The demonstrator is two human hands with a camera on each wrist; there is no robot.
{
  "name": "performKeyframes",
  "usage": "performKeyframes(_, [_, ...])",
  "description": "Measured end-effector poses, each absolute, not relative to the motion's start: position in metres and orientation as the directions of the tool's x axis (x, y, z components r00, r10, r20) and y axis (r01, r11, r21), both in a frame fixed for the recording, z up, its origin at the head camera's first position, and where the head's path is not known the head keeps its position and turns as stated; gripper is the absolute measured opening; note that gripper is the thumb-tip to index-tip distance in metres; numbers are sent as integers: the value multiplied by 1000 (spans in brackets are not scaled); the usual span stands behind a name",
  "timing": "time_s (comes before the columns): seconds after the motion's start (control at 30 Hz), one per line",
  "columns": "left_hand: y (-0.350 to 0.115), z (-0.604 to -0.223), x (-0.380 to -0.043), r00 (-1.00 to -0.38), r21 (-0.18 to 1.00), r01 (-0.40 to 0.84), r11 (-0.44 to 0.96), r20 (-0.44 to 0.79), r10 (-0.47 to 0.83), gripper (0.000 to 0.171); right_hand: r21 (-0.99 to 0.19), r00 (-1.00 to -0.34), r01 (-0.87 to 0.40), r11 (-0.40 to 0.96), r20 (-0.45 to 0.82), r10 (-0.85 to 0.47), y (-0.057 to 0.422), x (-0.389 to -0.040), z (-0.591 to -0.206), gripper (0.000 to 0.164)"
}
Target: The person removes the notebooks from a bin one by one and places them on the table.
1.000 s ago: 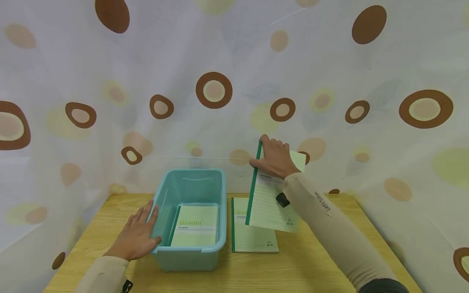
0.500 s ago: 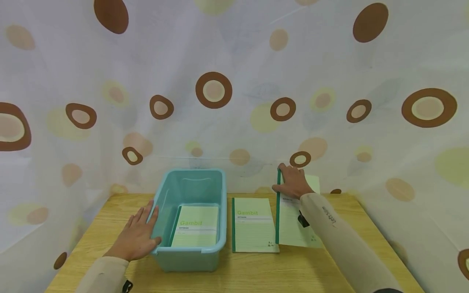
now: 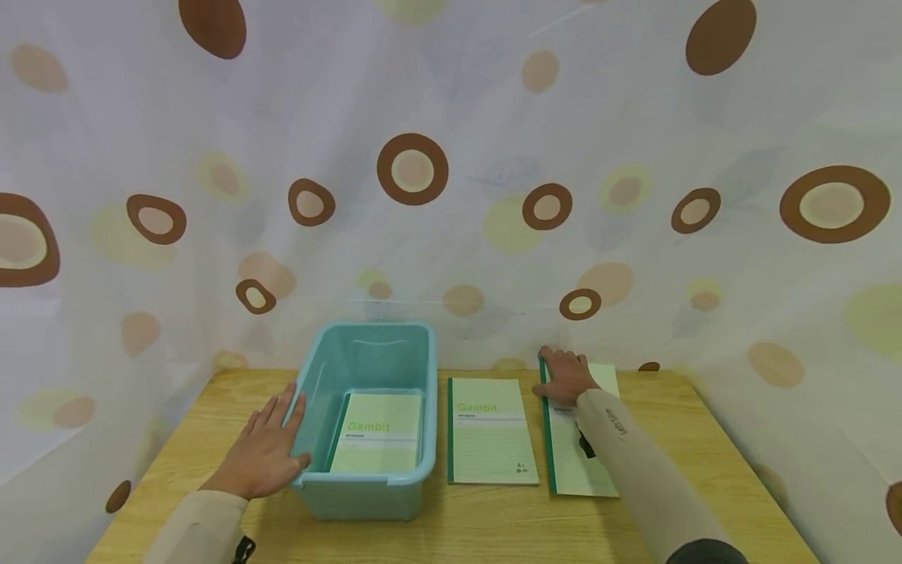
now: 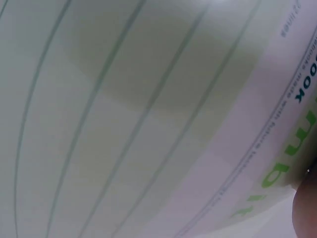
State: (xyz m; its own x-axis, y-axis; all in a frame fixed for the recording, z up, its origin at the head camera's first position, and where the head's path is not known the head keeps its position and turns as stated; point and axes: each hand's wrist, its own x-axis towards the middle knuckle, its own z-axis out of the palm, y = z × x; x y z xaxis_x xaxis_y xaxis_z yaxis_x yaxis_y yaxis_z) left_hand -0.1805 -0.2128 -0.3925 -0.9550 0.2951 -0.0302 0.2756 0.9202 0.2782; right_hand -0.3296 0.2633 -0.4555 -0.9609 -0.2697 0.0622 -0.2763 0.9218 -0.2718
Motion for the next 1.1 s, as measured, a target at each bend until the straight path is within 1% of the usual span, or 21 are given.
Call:
performKeyframes(0.1, [-213,-393,-180,-955,273,278,921,-29,296,82,-279,-963,-269,922,47,-266,264,-330,-462,64])
performKeyframes(0.3, [-212,-392,-180,-956,277,274,921,-24,291,81,-280,-961,-276,920,84,-263,272,-344,-490,59])
performKeyframes(0.5, [-213,-393,-179,-957,277,275,921,-15,290,81,-291,-961,-278,915,83,-265,271,-349,-496,56])
performKeyframes(0.73, [-213,-394,-179,-957,278,277,920,-10,291,81,-311,-959,-279,909,49,-278,269,-356,-503,39])
performKeyframes(0.83, [-213,-394,-179,-957,274,275,921,-12,289,81,-308,-962,-263,914,18,-271,268,-359,-505,40])
performKeyframes(0.97, [-213,-394,-180,-958,268,273,924,-10,286,81,-309,-965,-244,919,-17,-262,266,-359,-503,45])
performKeyframes(1.1, [-213,-394,-180,-959,268,271,924,-13,285,81,-366,-965,-233,901,-31,-262,264,-353,-496,48])
